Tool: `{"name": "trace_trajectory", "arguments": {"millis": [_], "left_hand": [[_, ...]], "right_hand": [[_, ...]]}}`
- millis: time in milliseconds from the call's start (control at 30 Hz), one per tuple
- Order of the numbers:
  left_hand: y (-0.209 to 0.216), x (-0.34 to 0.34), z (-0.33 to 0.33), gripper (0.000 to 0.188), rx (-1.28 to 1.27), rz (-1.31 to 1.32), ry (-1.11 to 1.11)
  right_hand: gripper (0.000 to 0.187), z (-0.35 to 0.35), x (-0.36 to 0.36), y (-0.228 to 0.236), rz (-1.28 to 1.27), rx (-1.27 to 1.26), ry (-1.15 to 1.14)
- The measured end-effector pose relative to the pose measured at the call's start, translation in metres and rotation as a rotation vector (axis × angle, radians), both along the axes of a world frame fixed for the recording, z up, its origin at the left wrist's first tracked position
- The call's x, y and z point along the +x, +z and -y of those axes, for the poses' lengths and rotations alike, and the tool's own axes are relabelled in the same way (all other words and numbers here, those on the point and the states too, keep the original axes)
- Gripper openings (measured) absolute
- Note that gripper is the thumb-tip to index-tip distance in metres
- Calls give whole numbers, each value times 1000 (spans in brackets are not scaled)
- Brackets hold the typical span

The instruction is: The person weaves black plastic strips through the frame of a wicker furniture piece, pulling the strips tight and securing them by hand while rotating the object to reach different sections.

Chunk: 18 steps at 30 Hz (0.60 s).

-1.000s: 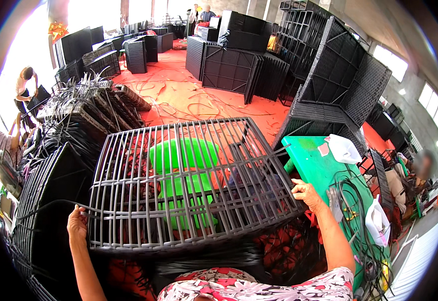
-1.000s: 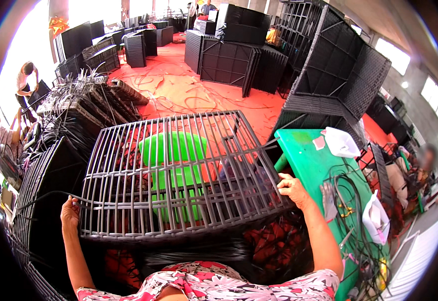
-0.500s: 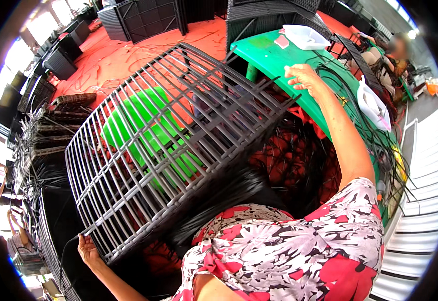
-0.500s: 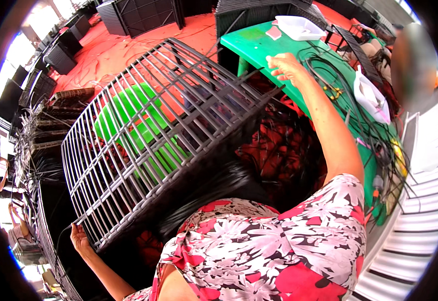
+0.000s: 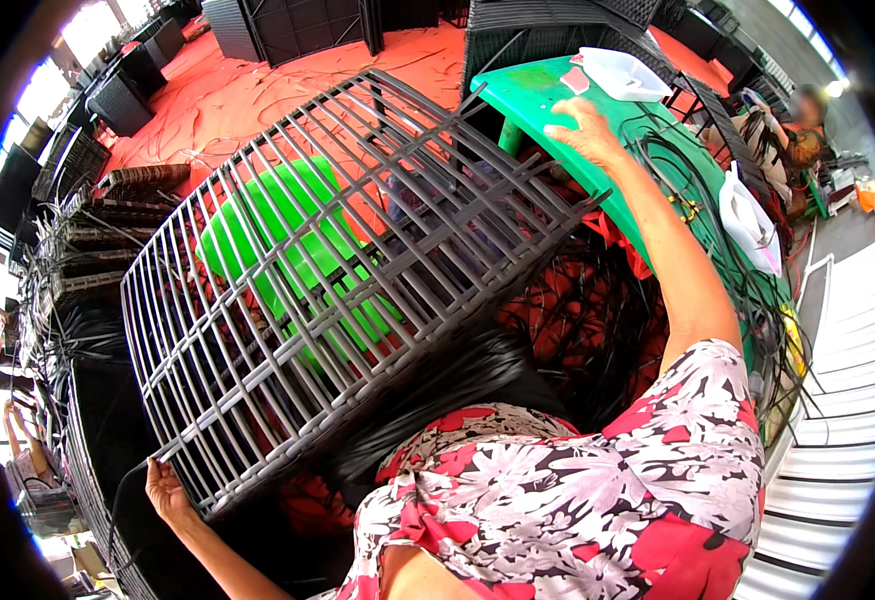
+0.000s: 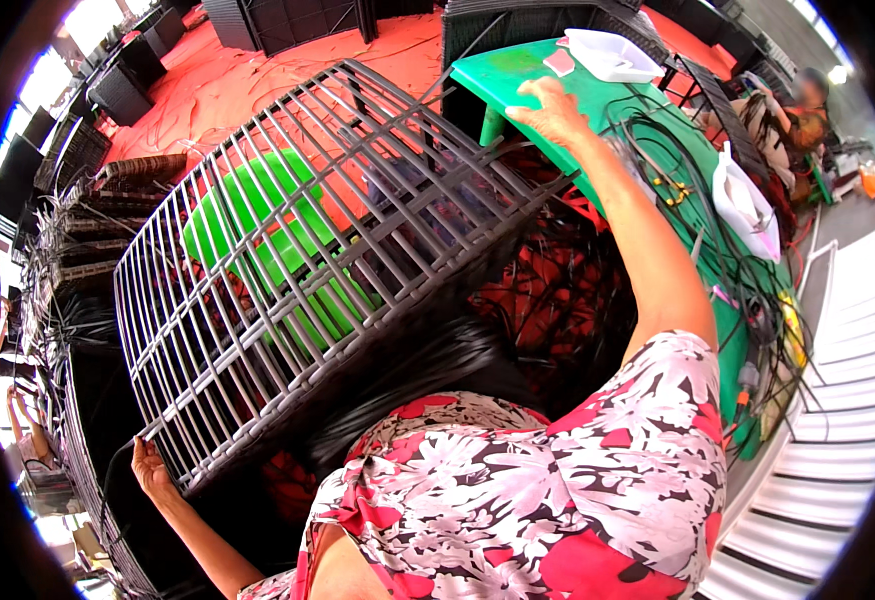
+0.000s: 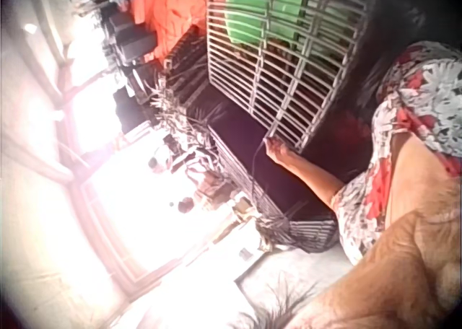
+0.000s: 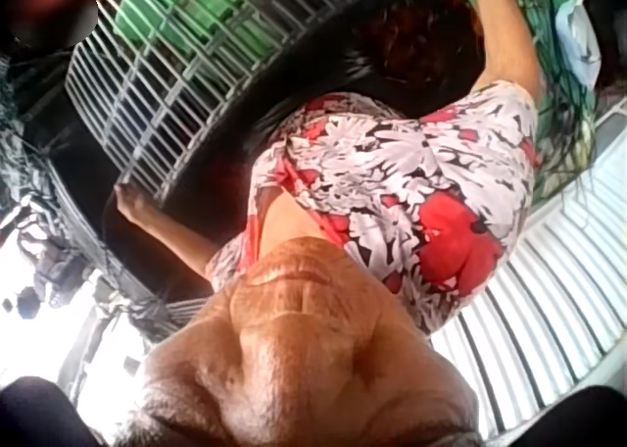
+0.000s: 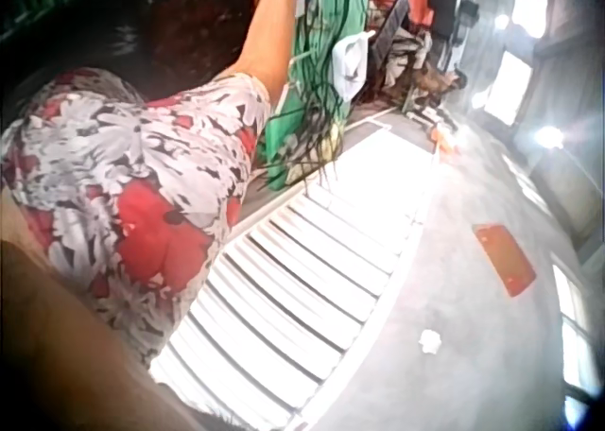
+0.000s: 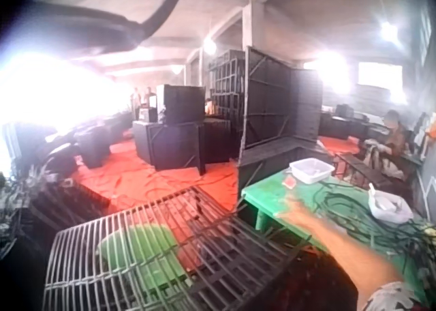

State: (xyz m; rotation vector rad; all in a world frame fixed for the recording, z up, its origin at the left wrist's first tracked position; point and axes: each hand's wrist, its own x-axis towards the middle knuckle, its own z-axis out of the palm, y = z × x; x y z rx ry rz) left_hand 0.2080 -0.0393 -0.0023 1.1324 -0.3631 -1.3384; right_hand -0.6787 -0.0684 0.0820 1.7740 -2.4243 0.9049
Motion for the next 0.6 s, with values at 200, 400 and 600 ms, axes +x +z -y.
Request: {"name": "trace_trajectory", "arguments": {"millis": [200,400,600], "left_hand": [[-7,13,-1,18,-39,66,22],[-3,5,-1,17,-80,43,-6],[-10,13,2,11,-61,42,34]], "right_hand": [[18,-3,22,10,634,348,249],[18,-3,-5,1,527,229,38],[36,-25,24,16,312,102,-126]]}}
